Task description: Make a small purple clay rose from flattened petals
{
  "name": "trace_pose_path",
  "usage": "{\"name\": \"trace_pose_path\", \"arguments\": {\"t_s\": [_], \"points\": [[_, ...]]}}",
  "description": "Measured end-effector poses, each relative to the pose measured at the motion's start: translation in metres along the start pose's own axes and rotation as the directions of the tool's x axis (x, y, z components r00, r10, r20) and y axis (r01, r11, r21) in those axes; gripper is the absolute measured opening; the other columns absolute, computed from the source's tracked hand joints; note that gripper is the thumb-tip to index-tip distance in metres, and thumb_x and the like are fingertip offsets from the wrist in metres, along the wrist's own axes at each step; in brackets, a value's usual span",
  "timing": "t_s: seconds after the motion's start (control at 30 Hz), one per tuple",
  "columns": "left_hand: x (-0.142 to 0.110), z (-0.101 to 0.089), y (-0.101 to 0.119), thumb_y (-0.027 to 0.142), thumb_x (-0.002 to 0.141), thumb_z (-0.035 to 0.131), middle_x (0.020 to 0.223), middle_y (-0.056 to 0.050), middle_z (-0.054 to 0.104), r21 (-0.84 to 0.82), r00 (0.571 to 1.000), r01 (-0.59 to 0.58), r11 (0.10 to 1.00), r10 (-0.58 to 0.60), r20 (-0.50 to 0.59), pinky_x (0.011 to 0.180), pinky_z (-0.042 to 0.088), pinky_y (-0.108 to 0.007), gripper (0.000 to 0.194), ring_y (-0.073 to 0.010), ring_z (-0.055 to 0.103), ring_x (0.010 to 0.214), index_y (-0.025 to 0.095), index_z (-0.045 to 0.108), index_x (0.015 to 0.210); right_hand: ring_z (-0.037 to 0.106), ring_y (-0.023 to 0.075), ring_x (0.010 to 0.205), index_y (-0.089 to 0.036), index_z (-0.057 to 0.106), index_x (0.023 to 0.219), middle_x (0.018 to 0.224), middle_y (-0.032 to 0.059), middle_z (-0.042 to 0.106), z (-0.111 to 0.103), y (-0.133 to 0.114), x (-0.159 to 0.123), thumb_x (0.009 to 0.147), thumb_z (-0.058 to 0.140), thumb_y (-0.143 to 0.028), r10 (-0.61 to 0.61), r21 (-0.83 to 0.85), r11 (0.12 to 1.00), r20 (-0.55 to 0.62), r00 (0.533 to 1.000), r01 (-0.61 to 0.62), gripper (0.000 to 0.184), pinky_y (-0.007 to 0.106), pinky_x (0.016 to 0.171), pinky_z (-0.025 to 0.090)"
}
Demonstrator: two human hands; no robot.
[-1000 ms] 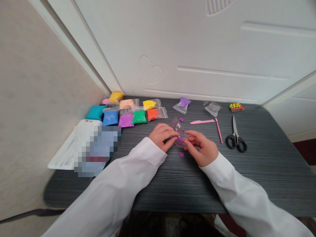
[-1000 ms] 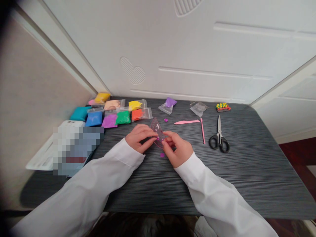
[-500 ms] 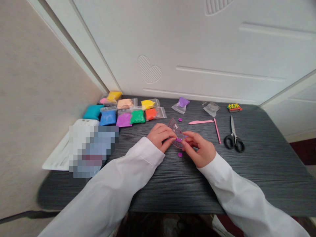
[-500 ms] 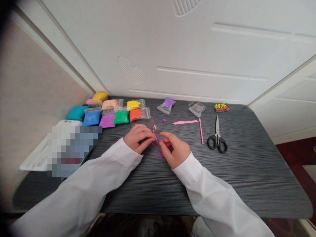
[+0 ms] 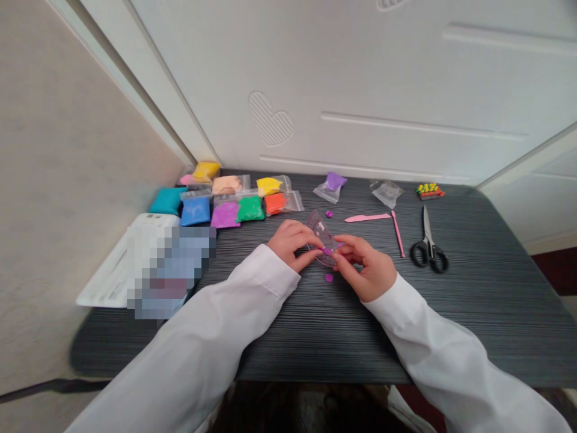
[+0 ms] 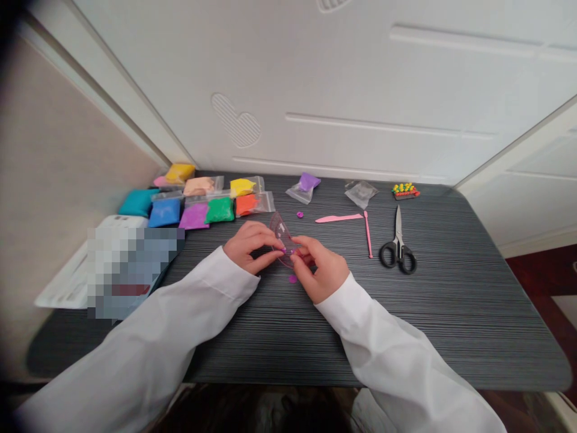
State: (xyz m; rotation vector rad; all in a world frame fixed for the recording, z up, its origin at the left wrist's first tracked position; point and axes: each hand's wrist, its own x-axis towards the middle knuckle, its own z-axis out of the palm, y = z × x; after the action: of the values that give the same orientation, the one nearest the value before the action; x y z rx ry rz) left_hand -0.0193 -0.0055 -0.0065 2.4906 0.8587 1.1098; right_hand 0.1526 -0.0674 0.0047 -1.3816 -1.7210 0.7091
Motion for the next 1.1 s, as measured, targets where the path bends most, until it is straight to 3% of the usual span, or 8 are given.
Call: {"name": "trace_pose_path", "arguments": {"t_s": [0.33,0.83,1.1], "points": [[0.0002,-0.0015,0.0004,0.028,0.07,0.057,0.072,-0.002,0.062,-0.038,0.995,0.083,0.996,-0.08,0.065,0.076,0.04,-0.03,0.01,-0.014,0.052,0.076,0.02,0.063,0.071,0.061,0.0094,0.058,-0.021,0.05,0.101,0.076,-0.0007,0.063,-0.0029,-0.0043,-0.0003,0.074,0.049,-0.023,-0.027,-0.074,0.997,0.017,0.999,0.029,0.027,0.023,0.059,0.05],[0.0022,-0.0036,-0.0012,0.026,0.068,0.06,0.071,-0.002,0.062,-0.037,0.998,0.005,0.999,-0.003,0.061,0.072,0.041,-0.028,0.009,-0.0129,0.053,0.073,0.019,0.064,0.072,0.061,0.009,0.059,-0.021,0.05,0.101,0.077,-0.0009,0.064,-0.0038,-0.0054,0.0005,0.073,0.049,-0.02,-0.038,-0.096,0.995,0.029,0.999,0.04,0.027,0.022,0.06,0.049],[0.0008,-0.0042,0.0,0.025,0.068,0.059,0.07,-0.001,0.062,-0.069,0.996,0.059,0.996,-0.054,0.075,0.073,0.041,-0.029,0.007,-0.0131,0.052,0.074,0.021,0.063,0.072,0.061,0.0094,0.059,-0.022,0.05,0.101,0.076,-0.0013,0.064,-0.0049,-0.0044,0.0008,0.073,0.049,-0.021,-0.033,-0.098,0.995,0.035,0.999,0.036,0.028,0.023,0.061,0.049]]}}
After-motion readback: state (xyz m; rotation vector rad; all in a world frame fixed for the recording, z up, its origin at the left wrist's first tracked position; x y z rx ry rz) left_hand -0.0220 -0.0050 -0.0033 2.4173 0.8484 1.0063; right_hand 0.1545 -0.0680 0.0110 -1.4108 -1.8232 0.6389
